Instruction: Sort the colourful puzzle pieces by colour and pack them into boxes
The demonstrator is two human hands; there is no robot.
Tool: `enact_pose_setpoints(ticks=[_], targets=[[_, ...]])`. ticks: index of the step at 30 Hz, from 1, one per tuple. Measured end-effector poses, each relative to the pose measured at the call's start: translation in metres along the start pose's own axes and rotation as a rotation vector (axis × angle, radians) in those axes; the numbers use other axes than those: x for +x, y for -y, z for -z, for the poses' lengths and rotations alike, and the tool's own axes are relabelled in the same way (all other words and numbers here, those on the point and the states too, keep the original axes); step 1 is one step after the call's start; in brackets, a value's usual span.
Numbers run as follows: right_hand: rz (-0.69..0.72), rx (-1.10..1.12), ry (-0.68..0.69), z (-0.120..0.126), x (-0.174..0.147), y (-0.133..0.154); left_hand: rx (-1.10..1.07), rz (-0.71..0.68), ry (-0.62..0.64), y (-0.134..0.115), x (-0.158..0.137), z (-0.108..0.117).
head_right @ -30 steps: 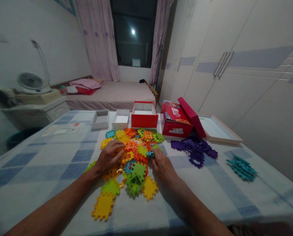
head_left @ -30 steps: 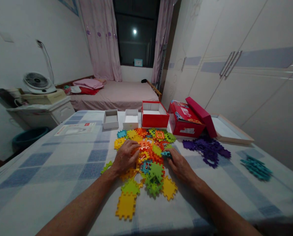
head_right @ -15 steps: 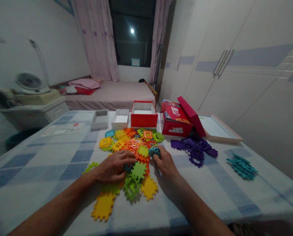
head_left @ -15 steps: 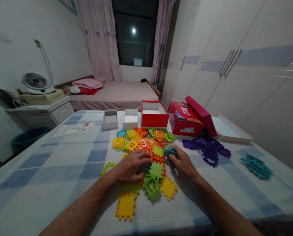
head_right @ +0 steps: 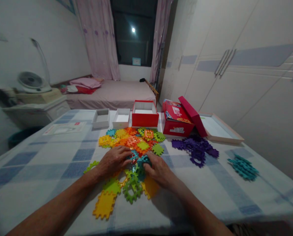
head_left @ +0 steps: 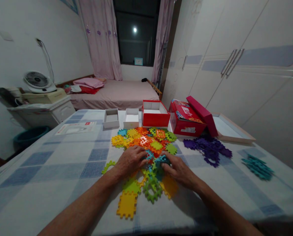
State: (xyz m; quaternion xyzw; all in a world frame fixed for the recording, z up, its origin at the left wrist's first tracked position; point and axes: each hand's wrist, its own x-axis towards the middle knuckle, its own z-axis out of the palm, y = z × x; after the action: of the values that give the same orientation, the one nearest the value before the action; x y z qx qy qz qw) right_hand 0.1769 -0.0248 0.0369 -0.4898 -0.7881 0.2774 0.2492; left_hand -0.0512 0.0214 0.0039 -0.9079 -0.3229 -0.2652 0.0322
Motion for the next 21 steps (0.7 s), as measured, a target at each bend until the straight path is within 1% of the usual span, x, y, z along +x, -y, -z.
enact_pose_setpoints(ticks=[2,3,4,5,6,9,10,11,14,15,16,17,19,21], targets=[[-0.051,-0.076,-0.158,0.0,0.005,-0.006,0.024,-0.002,-0.002,0.001,0.0,-0.001],[-0.069,-0.087,-0.218,0.001,0.007,-0.007,0.033,-0.002,-0.003,0.001,0.001,-0.002],[-0.075,-0.082,-0.244,0.003,0.007,-0.006,0.036,0.004,-0.004,0.002,0.0,-0.002],[-0.07,-0.066,-0.226,0.005,0.005,-0.003,0.035,0.016,-0.006,0.002,0.0,-0.002],[-0.049,-0.048,-0.158,0.007,0.003,0.002,0.032,0.034,-0.009,0.003,0.0,-0.003],[0.041,-0.016,0.14,0.008,-0.006,0.014,0.048,0.101,-0.013,0.005,-0.002,-0.002],[0.057,-0.028,0.181,0.006,-0.007,0.015,0.062,0.113,-0.012,0.005,-0.002,-0.002],[0.056,-0.055,0.165,0.004,-0.007,0.014,0.079,0.117,-0.009,0.005,-0.002,-0.001],[-0.01,-0.154,-0.055,-0.002,-0.002,0.004,0.132,0.11,-0.002,0.004,-0.002,0.0],[-0.034,-0.163,-0.104,-0.002,-0.001,0.0,0.144,0.111,-0.003,0.004,-0.002,0.0],[-0.054,-0.159,-0.119,-0.002,-0.001,-0.002,0.147,0.12,-0.007,0.004,-0.002,-0.001],[-0.062,-0.144,-0.097,-0.001,-0.001,-0.002,0.143,0.134,-0.015,0.004,-0.002,-0.002],[-0.046,-0.111,0.012,0.0,-0.005,0.002,0.117,0.179,-0.035,0.004,-0.003,-0.004],[-0.016,-0.112,0.112,-0.001,-0.008,0.009,0.076,0.236,-0.085,0.005,-0.005,-0.006]])
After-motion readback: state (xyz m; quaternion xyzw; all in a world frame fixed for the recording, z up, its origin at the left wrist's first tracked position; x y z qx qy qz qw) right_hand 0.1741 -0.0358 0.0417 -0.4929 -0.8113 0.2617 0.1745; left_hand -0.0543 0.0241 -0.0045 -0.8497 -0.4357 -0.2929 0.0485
